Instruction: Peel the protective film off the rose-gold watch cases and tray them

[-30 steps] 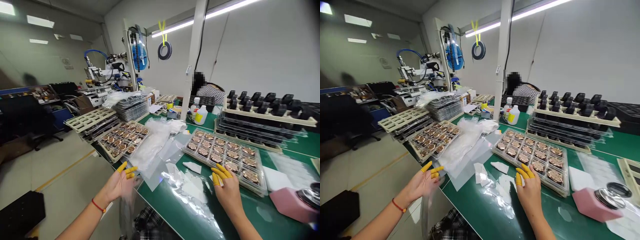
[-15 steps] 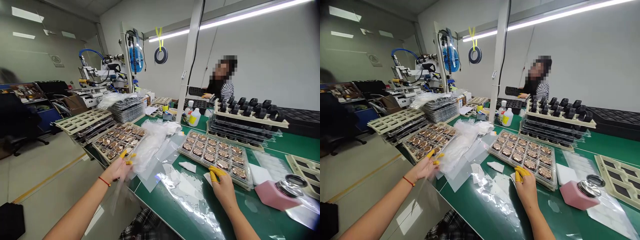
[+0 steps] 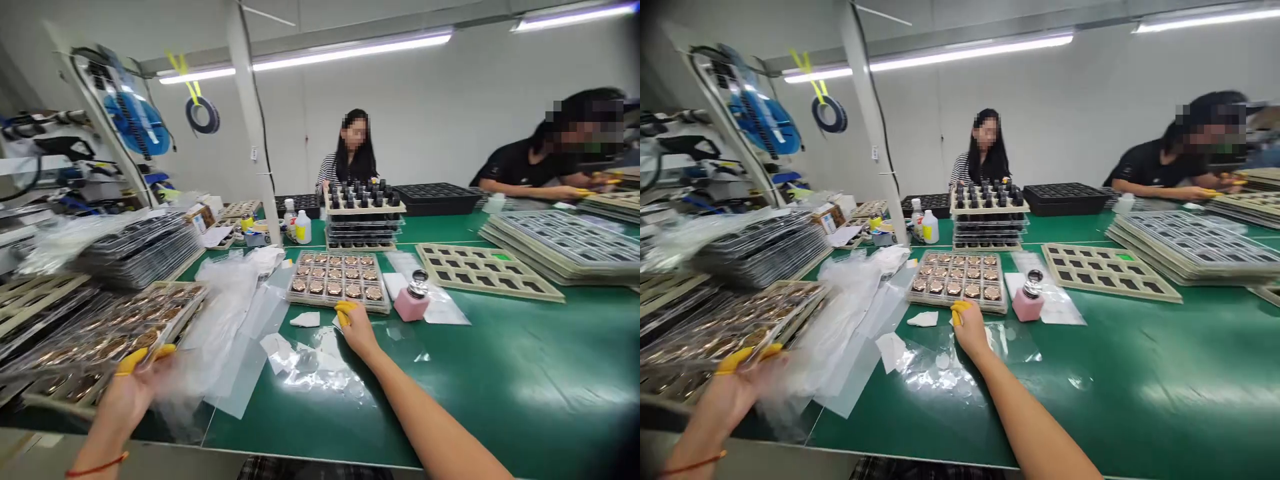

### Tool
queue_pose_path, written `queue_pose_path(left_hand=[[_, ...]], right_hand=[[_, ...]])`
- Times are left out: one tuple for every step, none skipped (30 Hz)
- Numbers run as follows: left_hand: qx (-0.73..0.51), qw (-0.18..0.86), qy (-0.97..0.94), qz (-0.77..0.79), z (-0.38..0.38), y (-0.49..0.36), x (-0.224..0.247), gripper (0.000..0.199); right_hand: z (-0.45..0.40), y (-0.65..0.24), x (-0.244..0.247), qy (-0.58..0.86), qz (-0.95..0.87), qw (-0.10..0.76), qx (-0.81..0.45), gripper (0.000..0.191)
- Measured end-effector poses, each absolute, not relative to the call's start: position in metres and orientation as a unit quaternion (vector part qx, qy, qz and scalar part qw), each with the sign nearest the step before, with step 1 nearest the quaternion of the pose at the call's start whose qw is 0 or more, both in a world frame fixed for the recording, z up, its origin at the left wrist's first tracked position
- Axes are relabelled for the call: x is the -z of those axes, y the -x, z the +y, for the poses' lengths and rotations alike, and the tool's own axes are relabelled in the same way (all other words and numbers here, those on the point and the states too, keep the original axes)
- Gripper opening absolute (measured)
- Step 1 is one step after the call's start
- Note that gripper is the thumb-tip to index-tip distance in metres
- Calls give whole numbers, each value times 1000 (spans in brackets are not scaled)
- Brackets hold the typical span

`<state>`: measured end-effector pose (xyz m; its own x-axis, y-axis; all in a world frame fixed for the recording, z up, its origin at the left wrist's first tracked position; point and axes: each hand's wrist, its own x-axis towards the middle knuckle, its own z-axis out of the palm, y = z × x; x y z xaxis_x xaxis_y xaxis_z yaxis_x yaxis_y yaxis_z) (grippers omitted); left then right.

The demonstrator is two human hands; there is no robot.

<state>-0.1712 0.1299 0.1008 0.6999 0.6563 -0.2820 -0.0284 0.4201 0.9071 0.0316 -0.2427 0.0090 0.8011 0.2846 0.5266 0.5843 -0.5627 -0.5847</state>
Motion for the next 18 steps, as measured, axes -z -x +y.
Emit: queue_pose_path(left_hand=[[-235, 755, -537, 292, 127, 171, -108, 45], [-254, 733, -571, 267, 123, 171, -115, 44], [-262, 718, -597, 243, 118, 172, -121, 43], [-274, 710, -611, 219, 112, 172, -127, 42], [-285, 707, -615, 200, 104, 172, -133, 40], [-293, 708, -615, 186, 95, 171, -138, 40], [-298, 713, -611, 175, 85, 169, -143, 39], [-299, 720, -603, 169, 75, 165, -147, 39], [-289, 733, -592, 167, 63, 161, -151, 38], [-276, 751, -575, 170, 51, 155, -154, 38], [-256, 773, -551, 183, 37, 148, -158, 38], [-221, 800, -520, 202, 23, 140, -161, 39], [-196, 821, -484, 231, 9, 131, -164, 38], [-176, 835, -454, 258, -6, 122, -167, 36], [-154, 849, -432, 264, -21, 113, -169, 35], [-139, 857, -423, 258, -36, 104, -170, 37], [-124, 864, -425, 241, -51, 95, -170, 39], [-108, 868, -436, 214, -66, 86, -169, 40]], right_hand=[[-243, -32, -10, 864, -247, 397, 188, 34], [-243, -32, -10, 864, -242, 398, 188, 33], [-243, -32, -10, 865, -239, 400, 189, 31], [-243, -32, -10, 865, -238, 400, 189, 30], [-243, -32, -9, 864, -238, 402, 188, 29], [-243, -32, -9, 864, -238, 403, 187, 28], [-243, -32, -9, 863, -239, 404, 186, 28], [-243, -32, -9, 863, -240, 404, 185, 27], [-243, -32, -10, 863, -240, 405, 186, 27], [-243, -32, -11, 862, -240, 404, 187, 27], [-243, -31, -12, 862, -240, 404, 189, 27], [-243, -31, -13, 862, -241, 403, 192, 27], [-243, -30, -14, 861, -243, 401, 195, 26], [-243, -29, -15, 861, -247, 399, 197, 26], [-243, -28, -15, 860, -252, 397, 200, 25], [-243, -27, -15, 859, -258, 393, 202, 24], [-243, -26, -15, 858, -264, 390, 203, 23], [-243, -26, -15, 857, -273, 386, 204, 22]])
